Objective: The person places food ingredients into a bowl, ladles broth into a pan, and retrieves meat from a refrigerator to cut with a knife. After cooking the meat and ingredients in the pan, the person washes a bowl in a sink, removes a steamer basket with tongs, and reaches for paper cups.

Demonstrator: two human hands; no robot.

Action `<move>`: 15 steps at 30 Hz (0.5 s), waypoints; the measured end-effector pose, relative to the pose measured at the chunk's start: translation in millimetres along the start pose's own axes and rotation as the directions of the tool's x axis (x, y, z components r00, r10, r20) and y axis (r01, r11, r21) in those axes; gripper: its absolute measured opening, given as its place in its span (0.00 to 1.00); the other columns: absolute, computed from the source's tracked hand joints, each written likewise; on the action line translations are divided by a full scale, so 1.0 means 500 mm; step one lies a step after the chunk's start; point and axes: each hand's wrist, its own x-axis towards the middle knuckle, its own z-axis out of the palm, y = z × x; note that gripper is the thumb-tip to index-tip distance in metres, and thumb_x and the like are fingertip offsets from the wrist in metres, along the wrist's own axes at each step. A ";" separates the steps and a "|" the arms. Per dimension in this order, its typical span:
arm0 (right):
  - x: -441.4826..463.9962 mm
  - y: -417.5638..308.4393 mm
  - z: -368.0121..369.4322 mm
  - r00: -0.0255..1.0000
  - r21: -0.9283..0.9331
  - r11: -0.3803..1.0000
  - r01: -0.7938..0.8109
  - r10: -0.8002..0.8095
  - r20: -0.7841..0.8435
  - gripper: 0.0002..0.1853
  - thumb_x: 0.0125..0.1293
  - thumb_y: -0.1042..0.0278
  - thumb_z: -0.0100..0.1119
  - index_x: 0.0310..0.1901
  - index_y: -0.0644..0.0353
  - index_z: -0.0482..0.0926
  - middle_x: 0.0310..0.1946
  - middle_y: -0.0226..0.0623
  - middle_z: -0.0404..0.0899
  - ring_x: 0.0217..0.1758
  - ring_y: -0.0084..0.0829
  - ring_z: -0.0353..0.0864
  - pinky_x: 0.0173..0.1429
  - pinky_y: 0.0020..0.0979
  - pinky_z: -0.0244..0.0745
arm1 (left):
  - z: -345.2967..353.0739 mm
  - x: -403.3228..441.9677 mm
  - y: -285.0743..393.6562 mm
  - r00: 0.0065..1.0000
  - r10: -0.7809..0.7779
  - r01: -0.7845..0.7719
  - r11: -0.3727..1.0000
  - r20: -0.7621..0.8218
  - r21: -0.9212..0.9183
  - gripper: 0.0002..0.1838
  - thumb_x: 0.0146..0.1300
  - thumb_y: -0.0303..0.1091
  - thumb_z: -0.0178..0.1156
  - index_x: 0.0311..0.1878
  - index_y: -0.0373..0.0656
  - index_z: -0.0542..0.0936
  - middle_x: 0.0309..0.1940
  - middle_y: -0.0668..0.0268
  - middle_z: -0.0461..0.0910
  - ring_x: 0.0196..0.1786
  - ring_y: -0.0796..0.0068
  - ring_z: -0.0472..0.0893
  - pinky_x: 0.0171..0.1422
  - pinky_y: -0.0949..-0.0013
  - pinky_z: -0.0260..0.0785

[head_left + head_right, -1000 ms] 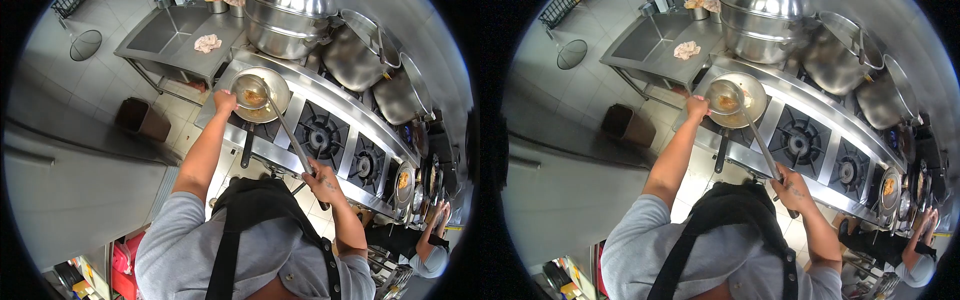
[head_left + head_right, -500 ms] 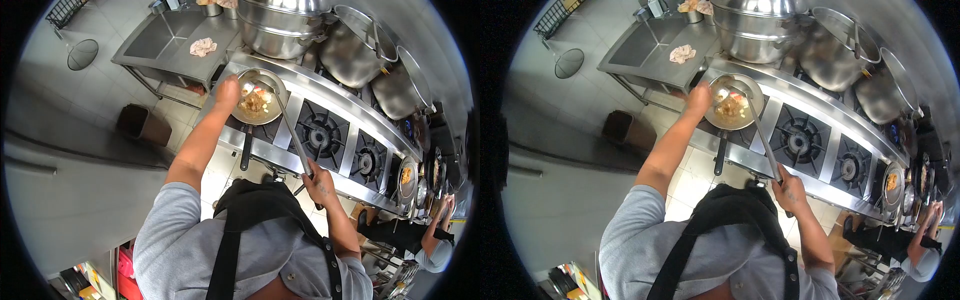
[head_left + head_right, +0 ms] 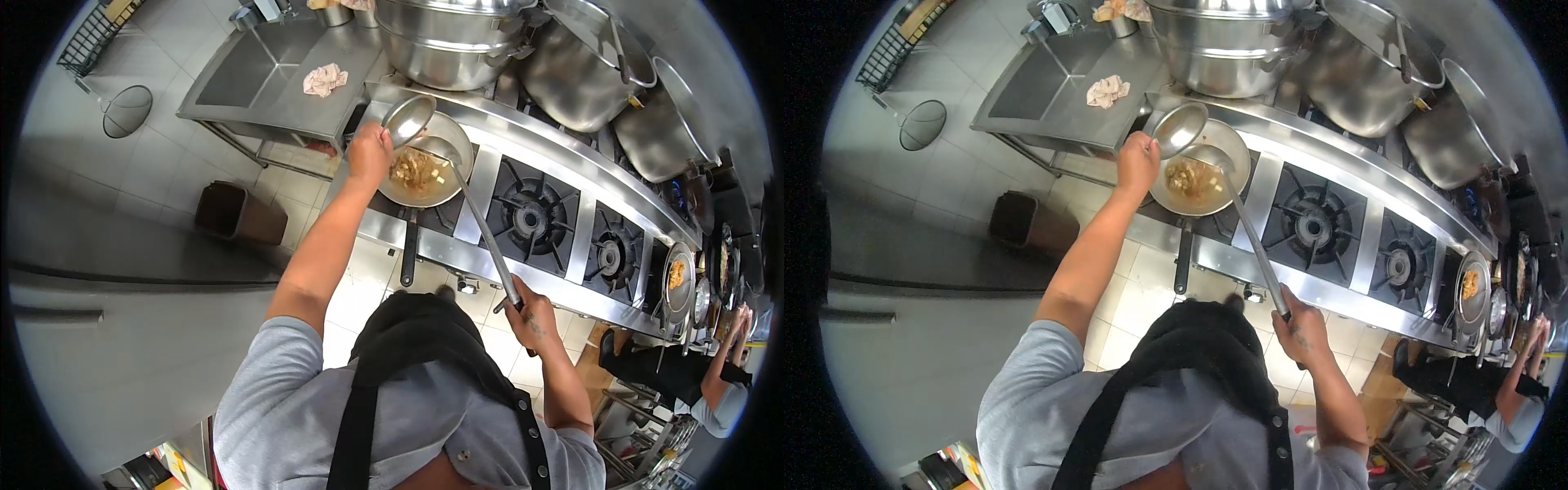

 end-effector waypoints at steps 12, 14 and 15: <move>0.014 -0.012 0.035 0.936 0.868 0.362 -0.340 0.222 0.274 0.23 0.50 0.79 0.50 0.52 0.69 0.67 0.14 0.30 0.67 0.10 0.20 0.65 0.15 0.21 0.59 | 0.015 0.014 -0.131 0.494 -0.763 0.812 0.233 0.416 -0.536 0.10 0.55 0.24 0.59 0.36 0.31 0.69 0.24 0.58 0.75 0.20 0.69 0.78 0.22 0.70 0.76; 0.020 -0.047 0.052 0.936 0.919 0.223 -0.325 0.212 0.279 0.23 0.50 0.79 0.50 0.52 0.67 0.67 0.11 0.29 0.62 0.07 0.21 0.62 0.10 0.22 0.59 | 0.003 0.027 -0.167 0.447 -0.749 0.824 0.132 0.489 -0.551 0.09 0.55 0.24 0.59 0.36 0.31 0.70 0.24 0.60 0.74 0.20 0.69 0.78 0.23 0.70 0.76; 0.024 -0.065 0.054 0.940 0.931 0.159 -0.328 0.159 0.303 0.26 0.50 0.80 0.50 0.54 0.67 0.64 0.11 0.30 0.62 0.07 0.22 0.61 0.10 0.23 0.58 | -0.012 0.033 -0.189 0.444 -0.730 0.819 0.096 0.519 -0.565 0.09 0.55 0.24 0.59 0.36 0.31 0.70 0.23 0.60 0.74 0.20 0.70 0.77 0.23 0.70 0.76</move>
